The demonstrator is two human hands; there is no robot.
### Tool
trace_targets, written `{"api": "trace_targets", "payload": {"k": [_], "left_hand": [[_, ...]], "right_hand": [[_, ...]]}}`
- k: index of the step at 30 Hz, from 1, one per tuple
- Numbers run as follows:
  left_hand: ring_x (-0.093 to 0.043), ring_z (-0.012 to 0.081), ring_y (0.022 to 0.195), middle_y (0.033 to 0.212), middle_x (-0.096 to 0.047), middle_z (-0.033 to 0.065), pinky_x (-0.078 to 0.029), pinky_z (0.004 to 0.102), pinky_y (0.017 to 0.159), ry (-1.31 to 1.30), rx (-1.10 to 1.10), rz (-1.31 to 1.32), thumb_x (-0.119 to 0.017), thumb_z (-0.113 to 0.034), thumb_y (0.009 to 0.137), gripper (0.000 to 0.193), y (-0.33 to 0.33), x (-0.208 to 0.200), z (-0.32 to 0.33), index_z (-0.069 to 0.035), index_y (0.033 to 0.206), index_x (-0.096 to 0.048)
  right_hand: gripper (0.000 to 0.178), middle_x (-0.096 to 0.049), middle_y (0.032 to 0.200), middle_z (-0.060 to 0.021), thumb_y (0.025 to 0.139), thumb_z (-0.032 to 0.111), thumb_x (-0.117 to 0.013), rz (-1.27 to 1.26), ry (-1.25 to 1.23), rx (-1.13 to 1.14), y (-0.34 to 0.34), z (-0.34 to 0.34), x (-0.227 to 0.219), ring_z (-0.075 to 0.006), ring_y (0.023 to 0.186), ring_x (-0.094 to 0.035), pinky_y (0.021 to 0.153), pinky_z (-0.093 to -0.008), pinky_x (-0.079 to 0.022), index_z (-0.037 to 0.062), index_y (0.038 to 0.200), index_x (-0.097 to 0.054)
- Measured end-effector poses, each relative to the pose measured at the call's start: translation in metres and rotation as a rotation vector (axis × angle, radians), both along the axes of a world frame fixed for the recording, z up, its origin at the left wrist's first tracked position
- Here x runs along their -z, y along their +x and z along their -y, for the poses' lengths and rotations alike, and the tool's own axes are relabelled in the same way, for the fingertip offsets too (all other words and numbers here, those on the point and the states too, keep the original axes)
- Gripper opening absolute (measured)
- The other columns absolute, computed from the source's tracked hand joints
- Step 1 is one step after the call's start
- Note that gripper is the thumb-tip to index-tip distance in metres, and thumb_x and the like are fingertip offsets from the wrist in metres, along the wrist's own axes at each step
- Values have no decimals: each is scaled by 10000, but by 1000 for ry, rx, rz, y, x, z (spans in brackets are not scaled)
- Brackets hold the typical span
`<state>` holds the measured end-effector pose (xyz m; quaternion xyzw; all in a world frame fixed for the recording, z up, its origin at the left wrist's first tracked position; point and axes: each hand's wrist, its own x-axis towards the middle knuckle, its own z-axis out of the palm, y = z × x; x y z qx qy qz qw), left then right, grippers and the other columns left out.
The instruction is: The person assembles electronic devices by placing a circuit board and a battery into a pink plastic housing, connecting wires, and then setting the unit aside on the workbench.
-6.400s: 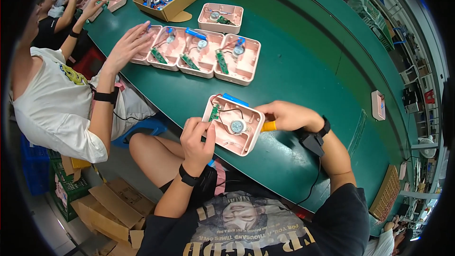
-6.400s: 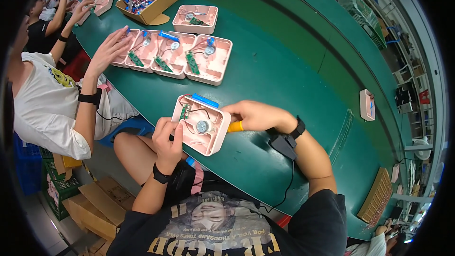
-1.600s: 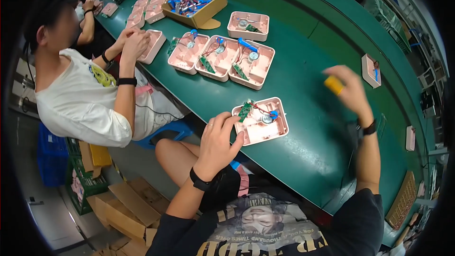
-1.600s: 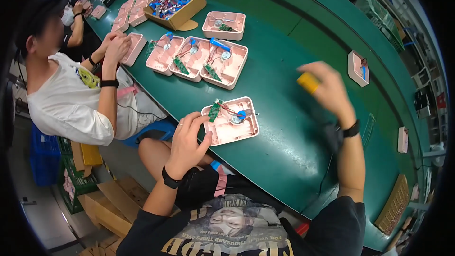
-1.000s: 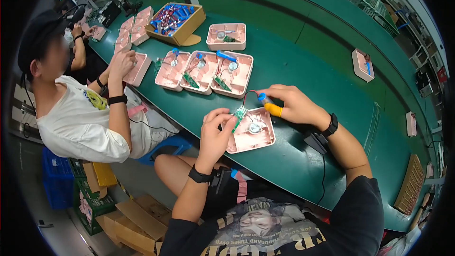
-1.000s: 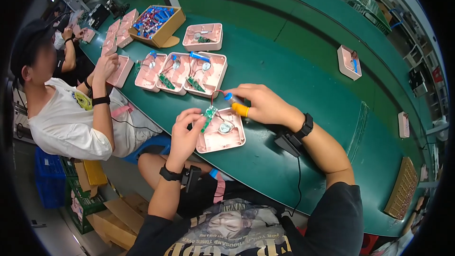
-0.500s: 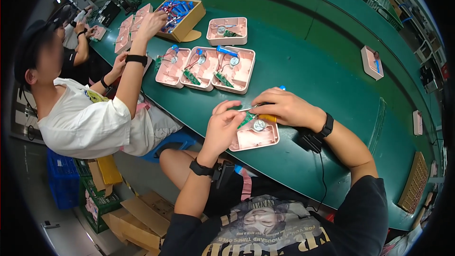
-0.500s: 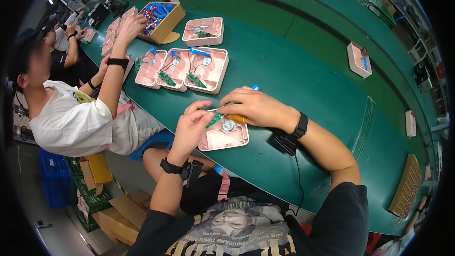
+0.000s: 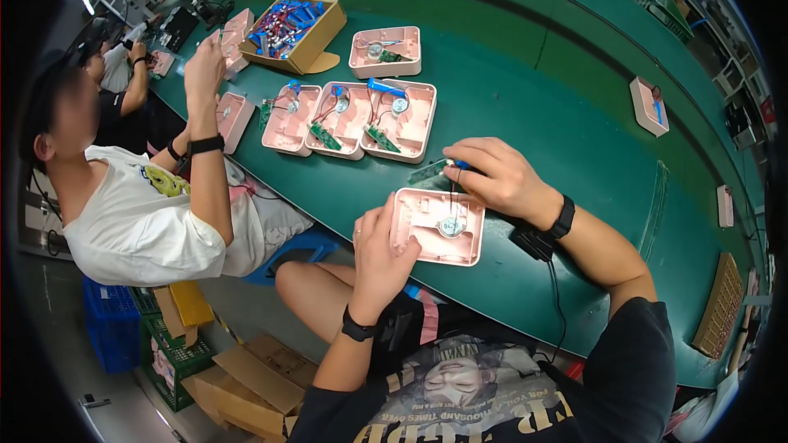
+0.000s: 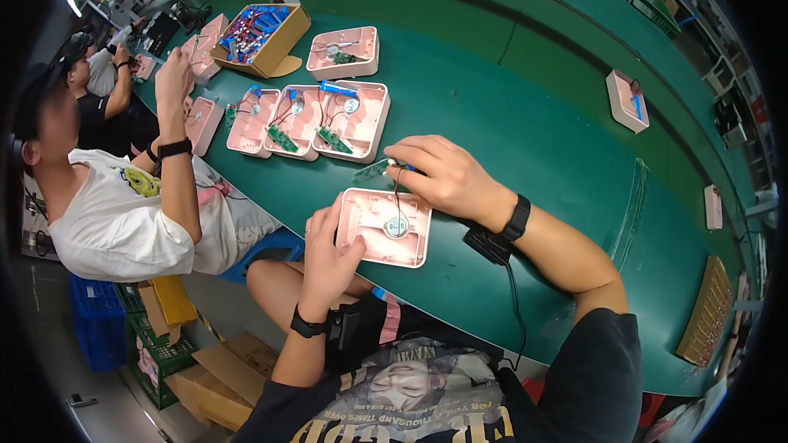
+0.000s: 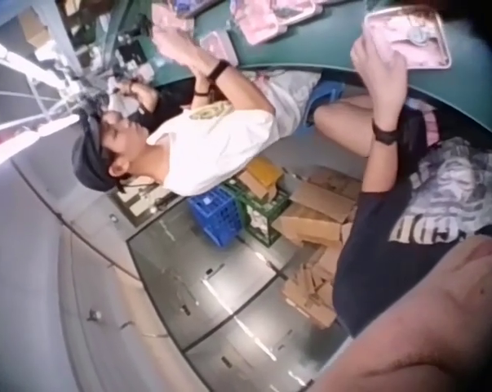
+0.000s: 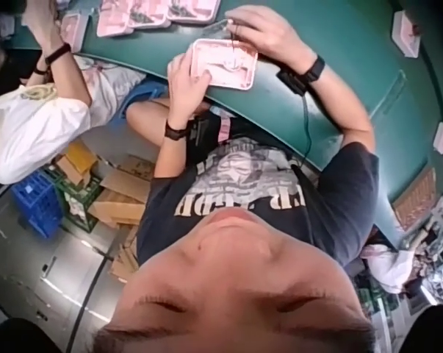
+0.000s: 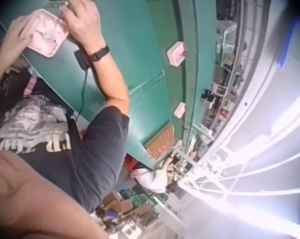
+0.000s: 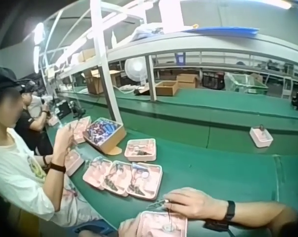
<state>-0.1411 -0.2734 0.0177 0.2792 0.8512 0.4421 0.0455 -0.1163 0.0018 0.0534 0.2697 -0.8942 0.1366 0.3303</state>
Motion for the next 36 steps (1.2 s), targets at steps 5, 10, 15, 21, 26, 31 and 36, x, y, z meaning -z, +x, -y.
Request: {"api": "trace_targets", "payload": {"k": [5,10,15,21,26,31,36], "left_hand": [[-617,371,1219,1295,-673,186,-375,520,1175,70,74,60,-751,-132,869,560,-18,9,-7,0,1402,-643],[-647,353,1227,1289,-709,165,-346,532,1210,77,90,88,-759,-148,895,509,-26,11,-7,-22,1380,-668],[-659,336,1179,1231,-733,177,-450,421,1102,95,64,7,-778,-106,867,475,-27,8,-10,6,1323,-705],[-656,346,1180,1231,-731,177,-447,432,1105,108,67,-37,-783,-112,871,487,-26,15,-6,2,1336,-698],[-654,347,1188,1237,-729,173,-424,450,1138,108,82,-40,-781,-120,870,496,-24,17,-7,-2,1344,-693],[-643,325,1225,1278,-712,159,-325,532,1220,121,92,37,-760,-159,884,478,-24,18,-7,-39,1343,-696],[-645,295,1245,1281,-719,146,-279,529,1248,77,159,87,-774,-178,871,561,-25,13,-2,-110,1415,-657]], "right_hand": [[203,-759,1177,-108,846,87,-838,302,-296,-111,-2,0,8,-301,1003,-746,864,-389,-611,64,1043,-794],[176,-787,1126,-90,830,54,-828,495,-410,-296,-6,-26,10,-288,988,-752,845,-383,-618,62,1004,-799],[144,-805,1101,-123,849,54,-845,551,-436,-355,-9,-31,6,-295,959,-757,834,-375,-611,46,980,-786],[155,-781,1138,-111,861,33,-834,713,-610,-203,-2,-18,1,-273,989,-743,850,-364,-600,46,1004,-774],[162,-740,1145,-87,854,26,-821,597,-533,-197,-6,-21,4,-261,1031,-723,871,-367,-598,61,1003,-769],[170,-738,1157,-104,851,18,-825,493,-429,-182,-5,-21,9,-285,1048,-717,893,-394,-597,56,1008,-777],[173,-733,1170,-108,844,18,-823,533,-295,-246,1,6,-7,-293,1063,-716,903,-410,-600,58,1007,-780]]}}
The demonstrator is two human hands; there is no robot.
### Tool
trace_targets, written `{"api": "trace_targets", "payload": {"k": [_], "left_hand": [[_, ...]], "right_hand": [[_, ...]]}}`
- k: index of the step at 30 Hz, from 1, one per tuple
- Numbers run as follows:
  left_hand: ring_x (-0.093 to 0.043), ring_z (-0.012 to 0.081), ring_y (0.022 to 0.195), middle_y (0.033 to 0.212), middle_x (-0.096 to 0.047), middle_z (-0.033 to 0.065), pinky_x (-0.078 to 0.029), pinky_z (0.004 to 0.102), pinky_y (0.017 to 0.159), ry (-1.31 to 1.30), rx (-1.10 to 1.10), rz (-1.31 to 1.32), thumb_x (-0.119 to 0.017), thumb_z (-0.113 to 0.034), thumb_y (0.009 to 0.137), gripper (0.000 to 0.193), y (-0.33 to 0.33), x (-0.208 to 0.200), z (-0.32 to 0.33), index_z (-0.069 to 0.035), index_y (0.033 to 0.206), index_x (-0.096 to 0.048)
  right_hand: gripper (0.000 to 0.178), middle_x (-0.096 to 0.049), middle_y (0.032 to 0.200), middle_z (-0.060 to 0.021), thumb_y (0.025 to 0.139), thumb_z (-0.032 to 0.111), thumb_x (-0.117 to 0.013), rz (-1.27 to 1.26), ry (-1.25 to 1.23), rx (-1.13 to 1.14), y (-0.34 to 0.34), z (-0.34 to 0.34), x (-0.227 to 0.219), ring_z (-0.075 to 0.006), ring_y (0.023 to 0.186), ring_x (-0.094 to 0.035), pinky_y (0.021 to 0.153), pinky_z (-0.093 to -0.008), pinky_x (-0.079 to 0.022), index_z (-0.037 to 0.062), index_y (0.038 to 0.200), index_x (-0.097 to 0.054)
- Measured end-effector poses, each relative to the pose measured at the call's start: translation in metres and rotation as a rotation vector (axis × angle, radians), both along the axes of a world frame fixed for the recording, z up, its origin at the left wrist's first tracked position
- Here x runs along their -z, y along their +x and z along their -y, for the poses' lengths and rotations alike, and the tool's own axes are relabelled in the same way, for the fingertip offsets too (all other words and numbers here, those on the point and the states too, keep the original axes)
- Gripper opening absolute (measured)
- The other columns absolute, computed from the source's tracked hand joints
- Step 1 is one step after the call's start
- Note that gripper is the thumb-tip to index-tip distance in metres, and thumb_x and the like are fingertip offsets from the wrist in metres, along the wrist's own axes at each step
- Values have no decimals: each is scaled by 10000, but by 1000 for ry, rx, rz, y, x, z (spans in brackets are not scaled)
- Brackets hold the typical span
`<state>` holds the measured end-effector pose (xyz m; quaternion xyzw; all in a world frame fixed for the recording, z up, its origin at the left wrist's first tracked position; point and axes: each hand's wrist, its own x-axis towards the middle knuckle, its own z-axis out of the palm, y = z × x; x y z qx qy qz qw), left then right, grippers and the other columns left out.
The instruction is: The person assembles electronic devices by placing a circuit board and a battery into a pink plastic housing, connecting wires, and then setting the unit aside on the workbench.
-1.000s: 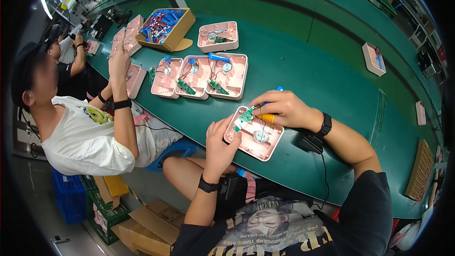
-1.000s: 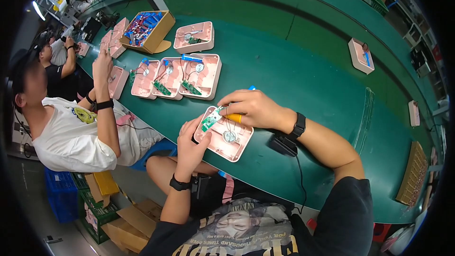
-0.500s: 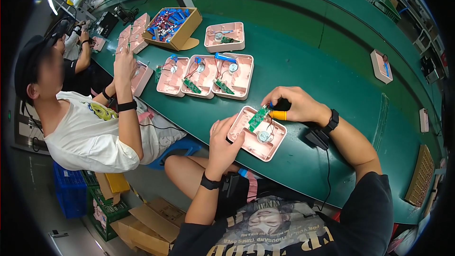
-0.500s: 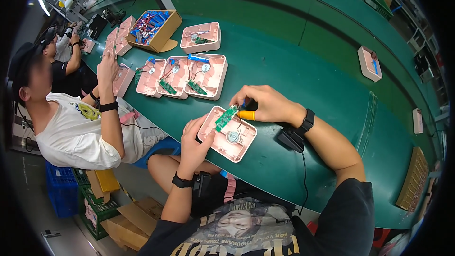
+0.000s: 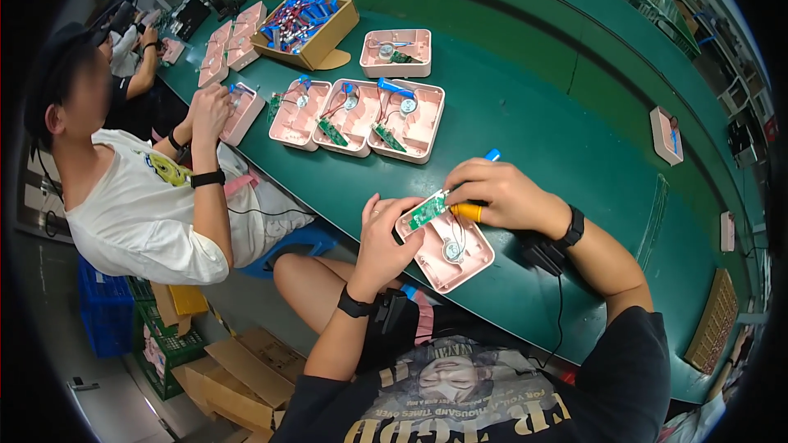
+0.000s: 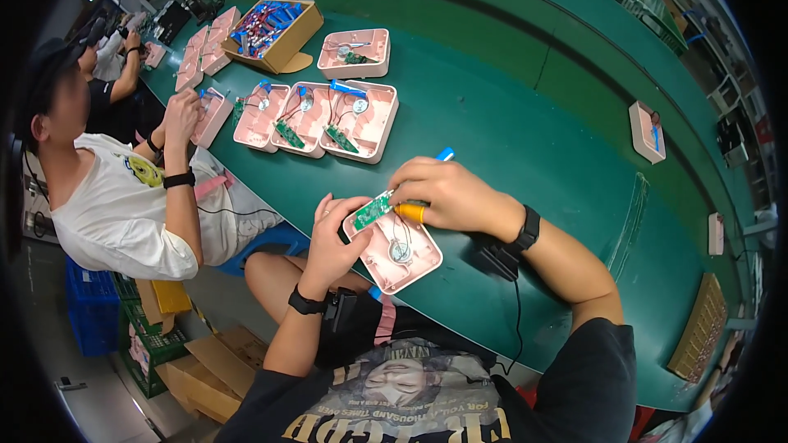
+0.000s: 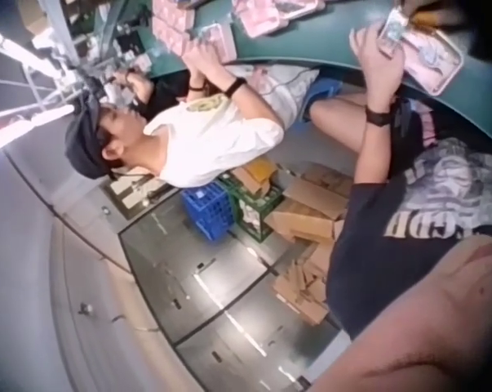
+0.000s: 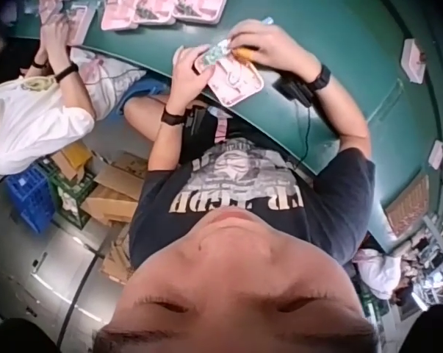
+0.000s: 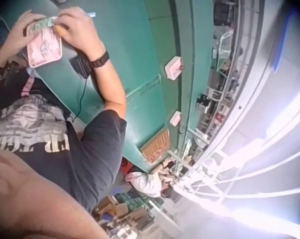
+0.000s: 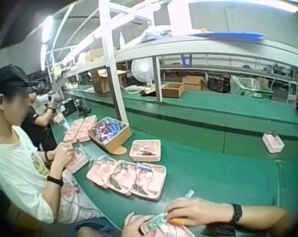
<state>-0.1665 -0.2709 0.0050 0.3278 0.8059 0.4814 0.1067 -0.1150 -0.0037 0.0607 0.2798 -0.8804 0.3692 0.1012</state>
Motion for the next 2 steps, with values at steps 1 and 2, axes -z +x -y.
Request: {"api": "trace_targets", "payload": {"k": [1,2], "left_hand": [[-644,287,1258,1287,-720,142,-262,530,1258,-20,42,-58,-777,-182,869,617,0,2,1,-141,1464,-622],[-643,279,1270,1293,-721,138,-244,531,1267,-41,83,-117,-780,-187,867,675,0,4,2,-171,1514,-587]], "right_hand": [[169,-731,1182,-109,845,43,-833,42,47,21,4,4,-1,-293,1115,-705,926,-398,-595,58,1005,-780],[169,-730,1194,-110,846,68,-843,84,94,41,8,9,-2,-292,1168,-695,949,-387,-590,58,1003,-781]]}}
